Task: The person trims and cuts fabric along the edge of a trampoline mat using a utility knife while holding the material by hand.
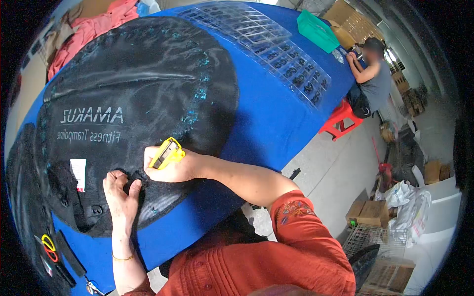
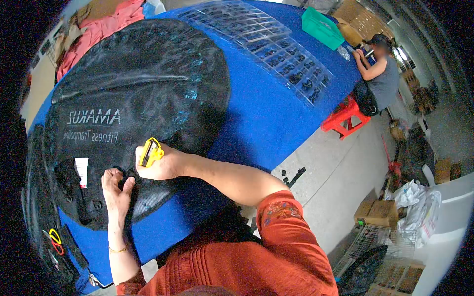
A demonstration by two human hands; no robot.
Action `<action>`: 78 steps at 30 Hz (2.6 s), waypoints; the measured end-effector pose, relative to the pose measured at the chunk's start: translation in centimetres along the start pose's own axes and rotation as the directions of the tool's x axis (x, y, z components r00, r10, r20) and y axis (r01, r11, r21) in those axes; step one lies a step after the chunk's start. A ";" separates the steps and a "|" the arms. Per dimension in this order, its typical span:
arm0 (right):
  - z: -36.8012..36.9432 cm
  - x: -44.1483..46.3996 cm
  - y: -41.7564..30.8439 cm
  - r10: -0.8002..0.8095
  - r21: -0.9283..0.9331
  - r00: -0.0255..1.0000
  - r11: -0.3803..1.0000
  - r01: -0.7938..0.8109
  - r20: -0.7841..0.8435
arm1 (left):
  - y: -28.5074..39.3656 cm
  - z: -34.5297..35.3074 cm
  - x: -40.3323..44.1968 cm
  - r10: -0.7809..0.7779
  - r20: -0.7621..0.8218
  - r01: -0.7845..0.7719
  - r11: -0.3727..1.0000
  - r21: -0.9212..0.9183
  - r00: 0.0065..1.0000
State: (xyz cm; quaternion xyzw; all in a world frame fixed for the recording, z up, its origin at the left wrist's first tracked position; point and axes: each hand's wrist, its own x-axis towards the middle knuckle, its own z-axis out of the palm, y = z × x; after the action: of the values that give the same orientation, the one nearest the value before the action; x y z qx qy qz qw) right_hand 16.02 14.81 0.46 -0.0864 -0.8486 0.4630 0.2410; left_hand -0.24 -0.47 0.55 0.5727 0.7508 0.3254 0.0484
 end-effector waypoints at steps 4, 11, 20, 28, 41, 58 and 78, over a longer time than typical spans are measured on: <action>-0.2 -0.3 -0.4 0.011 0.122 1.000 0.993 -0.010 -0.009 | 0.1 0.0 0.0 -0.023 0.007 0.023 1.000 -0.016 1.000; -0.5 -0.5 -0.5 0.092 0.177 0.995 0.979 -0.099 0.050 | 0.5 0.2 -0.1 -0.057 -0.012 0.056 0.996 -0.069 0.998; -0.9 -0.4 -0.7 -0.045 -0.022 0.999 0.999 0.046 0.030 | 1.0 -0.5 0.0 -0.038 0.016 0.039 0.998 -0.051 0.999; -1.1 -0.4 -0.9 -0.081 -0.087 0.995 0.992 0.086 0.064 | 0.9 -0.5 0.0 -0.054 0.022 0.055 0.997 -0.054 0.998; -1.4 -0.3 -0.7 -0.213 -0.135 0.971 0.965 0.227 0.109 | 0.5 0.3 0.4 0.075 -0.110 -0.076 0.997 0.001 0.991; -0.8 -0.3 -3.0 0.384 0.241 0.918 0.885 -0.397 0.101 | 0.6 0.2 0.0 0.021 -0.097 -0.028 0.997 -0.069 0.995; -0.5 -0.2 -2.9 0.451 0.263 0.886 0.847 -0.463 0.106 | 0.6 0.3 0.0 0.025 -0.086 -0.030 0.998 -0.062 0.996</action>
State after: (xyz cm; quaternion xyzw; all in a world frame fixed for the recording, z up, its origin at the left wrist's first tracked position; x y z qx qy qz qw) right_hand 16.65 13.54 2.99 -0.2414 -0.7338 0.6243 0.1166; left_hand 0.34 -0.28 0.67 0.5669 0.7336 0.3737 0.0298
